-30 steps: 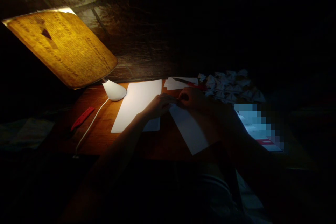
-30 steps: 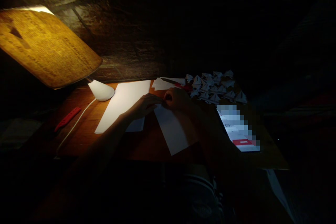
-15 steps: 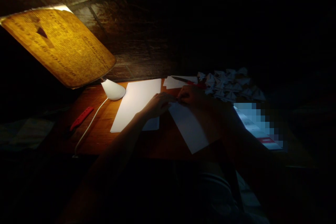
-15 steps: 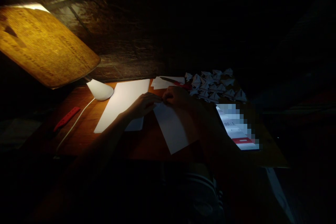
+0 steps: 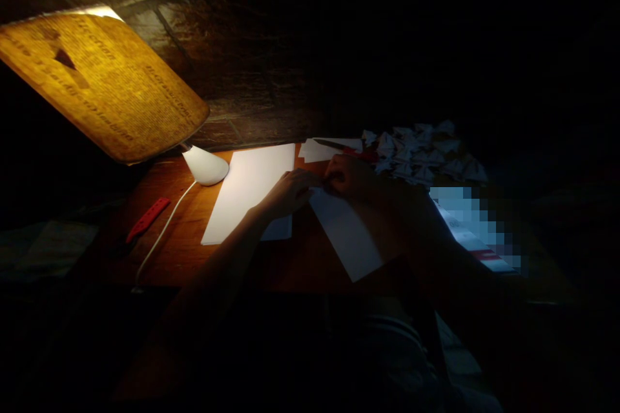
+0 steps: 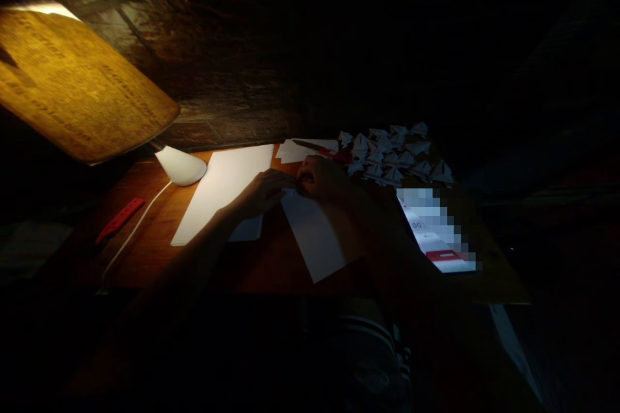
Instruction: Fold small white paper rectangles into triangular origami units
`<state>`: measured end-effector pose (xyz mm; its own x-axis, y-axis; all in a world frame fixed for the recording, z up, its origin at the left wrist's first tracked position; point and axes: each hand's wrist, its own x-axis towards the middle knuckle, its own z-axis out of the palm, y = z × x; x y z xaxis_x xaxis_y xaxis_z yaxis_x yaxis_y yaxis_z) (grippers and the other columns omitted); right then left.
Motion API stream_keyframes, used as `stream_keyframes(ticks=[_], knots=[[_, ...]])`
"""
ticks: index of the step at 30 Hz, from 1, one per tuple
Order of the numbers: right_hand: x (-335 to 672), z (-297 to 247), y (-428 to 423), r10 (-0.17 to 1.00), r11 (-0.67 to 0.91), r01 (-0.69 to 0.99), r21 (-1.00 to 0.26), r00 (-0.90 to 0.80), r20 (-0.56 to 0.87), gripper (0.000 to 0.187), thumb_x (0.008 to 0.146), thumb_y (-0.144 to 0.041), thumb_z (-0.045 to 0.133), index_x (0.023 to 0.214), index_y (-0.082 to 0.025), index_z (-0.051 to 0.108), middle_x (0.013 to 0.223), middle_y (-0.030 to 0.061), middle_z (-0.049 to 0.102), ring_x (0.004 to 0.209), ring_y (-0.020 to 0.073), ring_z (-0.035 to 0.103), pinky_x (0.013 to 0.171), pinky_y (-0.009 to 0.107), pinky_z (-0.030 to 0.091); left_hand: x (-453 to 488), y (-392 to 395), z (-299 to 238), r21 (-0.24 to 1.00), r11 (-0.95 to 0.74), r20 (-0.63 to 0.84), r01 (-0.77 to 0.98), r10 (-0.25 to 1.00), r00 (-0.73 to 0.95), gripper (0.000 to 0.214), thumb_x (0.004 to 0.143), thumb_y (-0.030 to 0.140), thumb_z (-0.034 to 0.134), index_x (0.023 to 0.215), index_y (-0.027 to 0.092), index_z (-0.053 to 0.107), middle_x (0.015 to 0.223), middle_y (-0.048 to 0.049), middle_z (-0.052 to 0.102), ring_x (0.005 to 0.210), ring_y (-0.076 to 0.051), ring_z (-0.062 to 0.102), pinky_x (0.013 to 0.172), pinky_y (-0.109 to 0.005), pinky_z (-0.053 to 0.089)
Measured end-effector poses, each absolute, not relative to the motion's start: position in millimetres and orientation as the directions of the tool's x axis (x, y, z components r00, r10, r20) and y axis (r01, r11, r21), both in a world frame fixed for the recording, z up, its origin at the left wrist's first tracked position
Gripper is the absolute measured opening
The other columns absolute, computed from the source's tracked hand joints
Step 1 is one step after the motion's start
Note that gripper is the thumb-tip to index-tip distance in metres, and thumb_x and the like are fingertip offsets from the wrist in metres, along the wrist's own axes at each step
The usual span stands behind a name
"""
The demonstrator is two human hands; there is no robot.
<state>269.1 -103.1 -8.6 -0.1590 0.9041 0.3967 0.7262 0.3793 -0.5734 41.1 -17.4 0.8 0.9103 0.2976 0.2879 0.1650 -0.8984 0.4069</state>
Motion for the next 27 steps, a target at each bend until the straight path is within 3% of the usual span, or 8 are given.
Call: stream_keyframes(ticks=[7, 14, 27], knots=[[271.1, -10.3, -101.1, 0.926, 0.348, 0.678, -0.647, -0.138, 0.352, 0.01, 0.081, -0.017, 0.072, 0.084, -0.021, 0.081, 0.098, 0.006, 0.071, 0.089, 0.0203, 0.064, 0.082, 0.033, 0.046, 41.8, -18.0, 1.4, 0.409, -0.897, 0.318, 0.167, 0.312, 0.895, 0.023, 0.095, 0.024, 0.06, 0.111, 0.022, 0.076, 0.116, -0.009, 0.08, 0.113, -0.028, 0.07, 0.101, -0.047, 0.052], [271.2, -10.3, -102.7, 0.921, 0.364, 0.629, -0.687, -0.135, 0.365, 0.008, 0.081, -0.019, 0.073, 0.083, -0.02, 0.08, 0.098, 0.0066, 0.071, 0.089, 0.0203, 0.065, 0.081, 0.033, 0.048, 40.9, -16.9, 1.3, 0.405, -0.902, 0.308, 0.151, 0.29, 0.906, 0.022, 0.099, 0.029, 0.058, 0.109, 0.023, 0.077, 0.122, -0.0092, 0.079, 0.115, -0.028, 0.071, 0.102, -0.049, 0.052], [269.1, -11.0, -97.6, 0.896, 0.424, 0.653, -0.628, -0.201, 0.396, 0.016, 0.079, -0.01, 0.065, 0.073, -0.021, 0.076, 0.087, 0.0033, 0.071, 0.084, 0.0182, 0.062, 0.078, 0.031, 0.043, 42.2, -16.9, 0.8, 0.397, -0.906, 0.331, 0.144, 0.288, 0.899, 0.026, 0.1, 0.027, 0.056, 0.112, 0.023, 0.078, 0.118, -0.0077, 0.08, 0.114, -0.026, 0.072, 0.103, -0.048, 0.054]])
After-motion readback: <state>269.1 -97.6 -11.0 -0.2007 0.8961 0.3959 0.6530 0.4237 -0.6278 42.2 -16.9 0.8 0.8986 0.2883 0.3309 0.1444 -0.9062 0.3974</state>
